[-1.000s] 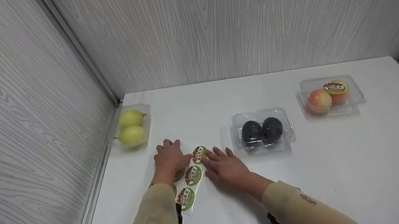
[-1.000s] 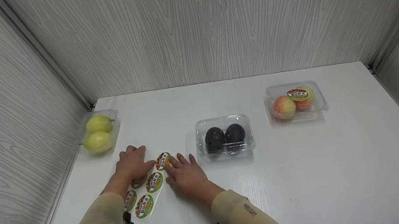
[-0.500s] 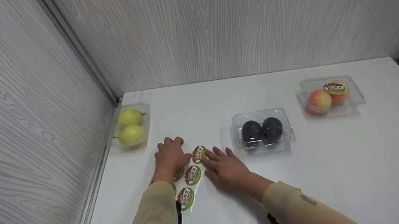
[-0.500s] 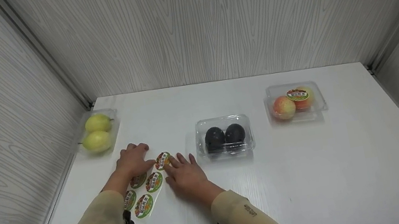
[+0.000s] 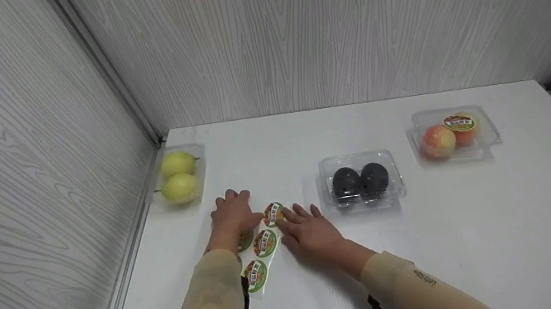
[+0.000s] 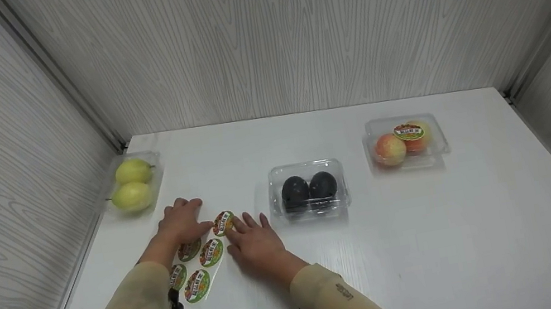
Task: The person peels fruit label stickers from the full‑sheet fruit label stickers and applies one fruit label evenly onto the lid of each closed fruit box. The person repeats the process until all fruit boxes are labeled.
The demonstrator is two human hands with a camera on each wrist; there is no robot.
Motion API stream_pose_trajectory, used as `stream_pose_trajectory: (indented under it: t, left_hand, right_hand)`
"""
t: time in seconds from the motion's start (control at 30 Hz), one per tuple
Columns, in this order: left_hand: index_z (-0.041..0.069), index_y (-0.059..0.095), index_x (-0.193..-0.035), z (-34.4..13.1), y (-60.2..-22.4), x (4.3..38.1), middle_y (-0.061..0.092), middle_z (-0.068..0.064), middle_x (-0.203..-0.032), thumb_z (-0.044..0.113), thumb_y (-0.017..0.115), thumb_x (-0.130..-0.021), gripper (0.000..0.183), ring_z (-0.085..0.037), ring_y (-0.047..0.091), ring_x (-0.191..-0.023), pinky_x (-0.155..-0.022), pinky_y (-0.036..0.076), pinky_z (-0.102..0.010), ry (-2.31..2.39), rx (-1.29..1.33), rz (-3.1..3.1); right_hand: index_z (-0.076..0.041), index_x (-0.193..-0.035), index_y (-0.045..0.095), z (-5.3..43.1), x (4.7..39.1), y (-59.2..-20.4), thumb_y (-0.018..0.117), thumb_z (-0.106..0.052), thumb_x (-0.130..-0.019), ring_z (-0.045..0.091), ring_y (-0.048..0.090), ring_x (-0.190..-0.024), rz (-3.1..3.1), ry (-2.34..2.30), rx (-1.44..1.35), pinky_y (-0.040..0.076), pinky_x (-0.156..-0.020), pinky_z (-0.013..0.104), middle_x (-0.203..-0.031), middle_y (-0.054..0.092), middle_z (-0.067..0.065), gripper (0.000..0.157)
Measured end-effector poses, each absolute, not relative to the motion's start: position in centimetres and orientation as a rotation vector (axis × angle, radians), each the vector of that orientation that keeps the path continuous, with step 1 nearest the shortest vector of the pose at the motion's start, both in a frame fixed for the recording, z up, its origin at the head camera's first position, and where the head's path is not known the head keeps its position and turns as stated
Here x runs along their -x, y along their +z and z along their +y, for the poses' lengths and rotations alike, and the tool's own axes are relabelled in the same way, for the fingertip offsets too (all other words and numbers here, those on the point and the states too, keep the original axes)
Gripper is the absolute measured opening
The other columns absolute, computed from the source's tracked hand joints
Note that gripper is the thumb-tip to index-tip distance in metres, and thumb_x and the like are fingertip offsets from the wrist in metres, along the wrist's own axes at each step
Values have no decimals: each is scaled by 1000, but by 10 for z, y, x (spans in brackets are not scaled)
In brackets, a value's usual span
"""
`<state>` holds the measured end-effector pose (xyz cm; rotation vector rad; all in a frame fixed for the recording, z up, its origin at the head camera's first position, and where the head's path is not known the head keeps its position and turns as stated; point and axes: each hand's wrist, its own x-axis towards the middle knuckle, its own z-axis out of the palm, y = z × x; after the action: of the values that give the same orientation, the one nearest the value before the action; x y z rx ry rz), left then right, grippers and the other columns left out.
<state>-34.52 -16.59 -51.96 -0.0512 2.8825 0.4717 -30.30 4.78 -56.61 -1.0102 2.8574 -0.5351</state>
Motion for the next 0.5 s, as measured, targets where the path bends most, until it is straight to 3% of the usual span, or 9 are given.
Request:
stream_pose_trajectory:
  t: [0.5]
  left_hand:
    - [6,61,-140,-162,-523,341,53,-22,-142,35,72,-99,51,-45,50,-129,-103,44,-65,475,39,2944]
  right_hand:
    - [-13,-158,51,48,304,-571,52,-33,-111,41,34,-154,2861,-532,995,24,-123,64,-166,41,13,52]
